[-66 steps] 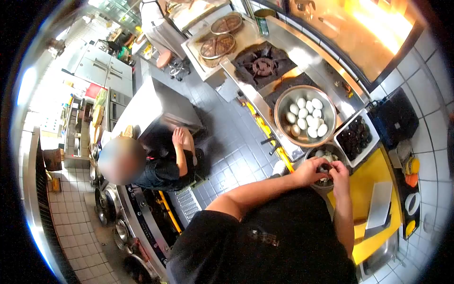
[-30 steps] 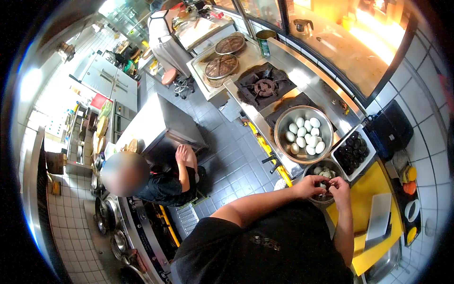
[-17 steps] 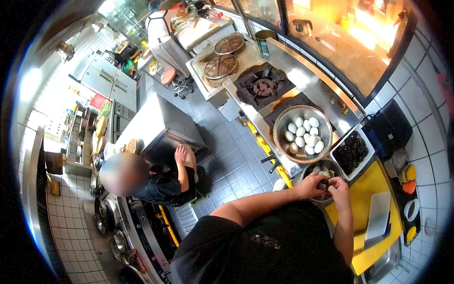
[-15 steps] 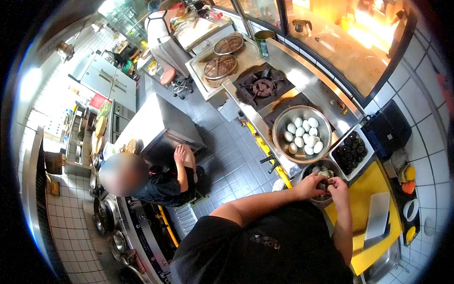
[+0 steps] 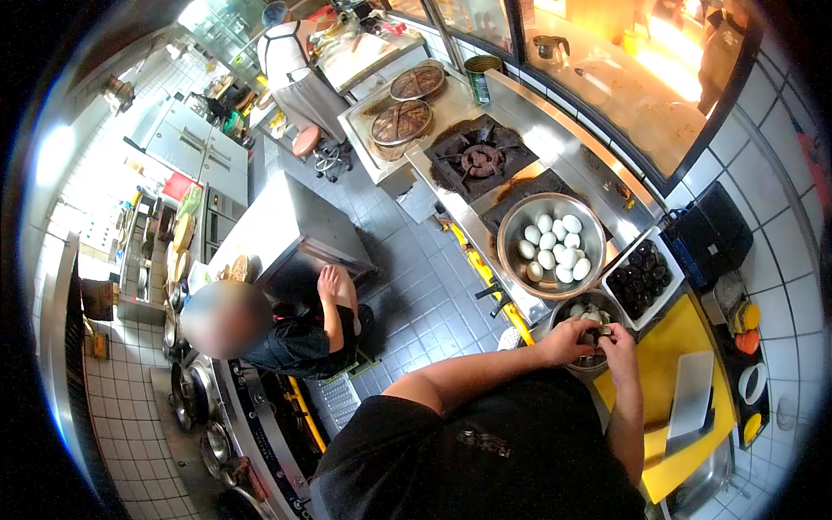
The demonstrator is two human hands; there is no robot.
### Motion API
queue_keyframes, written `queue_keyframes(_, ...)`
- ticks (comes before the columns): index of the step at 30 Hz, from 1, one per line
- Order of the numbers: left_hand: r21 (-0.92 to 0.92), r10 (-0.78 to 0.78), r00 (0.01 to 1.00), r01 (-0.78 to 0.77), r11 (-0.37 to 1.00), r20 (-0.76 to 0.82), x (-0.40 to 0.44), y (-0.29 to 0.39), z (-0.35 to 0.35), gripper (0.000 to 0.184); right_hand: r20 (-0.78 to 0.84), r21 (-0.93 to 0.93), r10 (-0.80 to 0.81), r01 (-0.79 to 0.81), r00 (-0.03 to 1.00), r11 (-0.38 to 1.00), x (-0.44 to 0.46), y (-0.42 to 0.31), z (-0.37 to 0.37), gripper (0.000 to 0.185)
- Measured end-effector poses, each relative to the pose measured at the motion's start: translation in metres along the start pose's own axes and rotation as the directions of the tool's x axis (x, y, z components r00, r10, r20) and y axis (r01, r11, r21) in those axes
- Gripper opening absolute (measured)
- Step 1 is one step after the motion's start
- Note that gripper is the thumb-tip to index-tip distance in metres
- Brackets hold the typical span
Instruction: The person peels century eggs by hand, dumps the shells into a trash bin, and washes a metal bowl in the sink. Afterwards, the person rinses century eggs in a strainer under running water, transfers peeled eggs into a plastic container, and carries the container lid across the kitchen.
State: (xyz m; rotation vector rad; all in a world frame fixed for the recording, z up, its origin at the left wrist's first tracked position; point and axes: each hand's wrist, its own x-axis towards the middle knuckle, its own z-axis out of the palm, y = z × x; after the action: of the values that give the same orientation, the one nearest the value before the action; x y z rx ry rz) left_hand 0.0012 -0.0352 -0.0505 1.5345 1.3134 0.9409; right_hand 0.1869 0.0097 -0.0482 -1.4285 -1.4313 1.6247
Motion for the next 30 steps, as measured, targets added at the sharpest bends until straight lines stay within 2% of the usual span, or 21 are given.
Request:
queue_keyframes(6, 0.034, -0.022, 0.998, 0.02, 0.999, 0.058, 0.0, 0.0, -0.002, 0.058, 0.024, -0.122, -0.005, 0.008, 1.0, 0.992, -0.003, -0.008, -0.004, 0.022)
queue_keyframes(10, 0.01, 0.002, 0.999, -0.003, 1.0, 0.051, 0.0, -0.003, -0.002, 0.058, 0.022, -0.065, 0.034, -0.033, 0.999, 0.997, 0.0, -0.001, -0.005, 0.021)
queue_keyframes(13, -0.046, -0.136, 0.983, 0.142, 0.989, 0.126, 0.0, 0.009, -0.008, 0.056, 0.038, 0.013, 0.031, -0.031, 0.999, 0.999, 0.001, 0.005, -0.006, 0.018)
queue_keyframes(15, -0.207, -0.163, 0.972, 0.196, 0.959, 0.167, -0.001, 0.003, -0.006, 0.054, 0.076, 0.049, 0.016, -0.02, 0.997, 0.999, 0.002, 0.008, -0.009, 0.014)
queue_keyframes(16, -0.286, -0.168, 0.966, 0.221, 0.932, 0.198, -0.001, -0.004, -0.002, 0.054, 0.059, 0.015, -0.007, 0.006, 0.998, 1.0, 0.0, 0.007, -0.008, 0.014)
queue_keyframes(17, -0.33, -0.102, 0.975, 0.164, 0.93, 0.196, 0.0, -0.016, 0.004, 0.053, 0.045, -0.043, -0.014, 0.016, 0.999, 0.999, 0.001, 0.01, -0.01, 0.016)
queue_keyframes(19, -0.289, -0.063, 0.983, 0.111, 0.951, 0.17, 0.0, -0.01, 0.0, 0.054, 0.044, -0.112, -0.049, 0.053, 0.998, 0.992, -0.005, -0.007, -0.009, 0.019)
queue_keyframes(21, -0.243, -0.17, 0.957, 0.228, 0.943, 0.236, 0.001, 0.005, -0.008, 0.054, 0.062, -0.207, -0.035, 0.048, 0.997, 0.977, 0.0, 0.003, -0.013, 0.022)
queue_keyframes(23, -0.335, -0.19, 0.944, 0.277, 0.901, 0.269, 0.002, 0.001, -0.006, 0.057, 0.028, -0.102, -0.063, 0.066, 0.998, 0.993, 0.004, 0.017, -0.013, 0.023)
queue_keyframes(25, -0.263, -0.18, 0.942, 0.257, 0.93, 0.284, 0.004, 0.018, -0.014, 0.059, 0.028, -0.067, -0.067, 0.069, 0.997, 0.995, 0.003, 0.017, -0.014, 0.023)
queue_keyframes(26, -0.393, -0.137, 0.961, 0.226, 0.891, 0.241, 0.003, -0.006, 0.0, 0.06, 0.022, -0.1, -0.033, 0.035, 0.999, 0.994, 0.002, 0.015, -0.016, 0.024)
queue_keyframes(27, -0.394, -0.237, 0.923, 0.347, 0.851, 0.302, 0.004, 0.02, -0.01, 0.06, 0.03, -0.108, -0.016, 0.02, 0.999, 0.994, 0.002, 0.014, -0.017, 0.021)
queue_keyframes(29, -0.467, -0.211, 0.933, 0.332, 0.82, 0.292, 0.005, 0.015, -0.008, 0.06, 0.065, -0.017, -0.008, 0.009, 0.998, 1.0, -0.001, 0.009, -0.017, 0.019)
queue_keyframes(30, -0.438, -0.218, 0.931, 0.334, 0.835, 0.293, 0.004, 0.006, -0.005, 0.061, 0.075, -0.059, -0.014, 0.018, 0.997, 0.998, 0.0, 0.011, -0.019, 0.019)
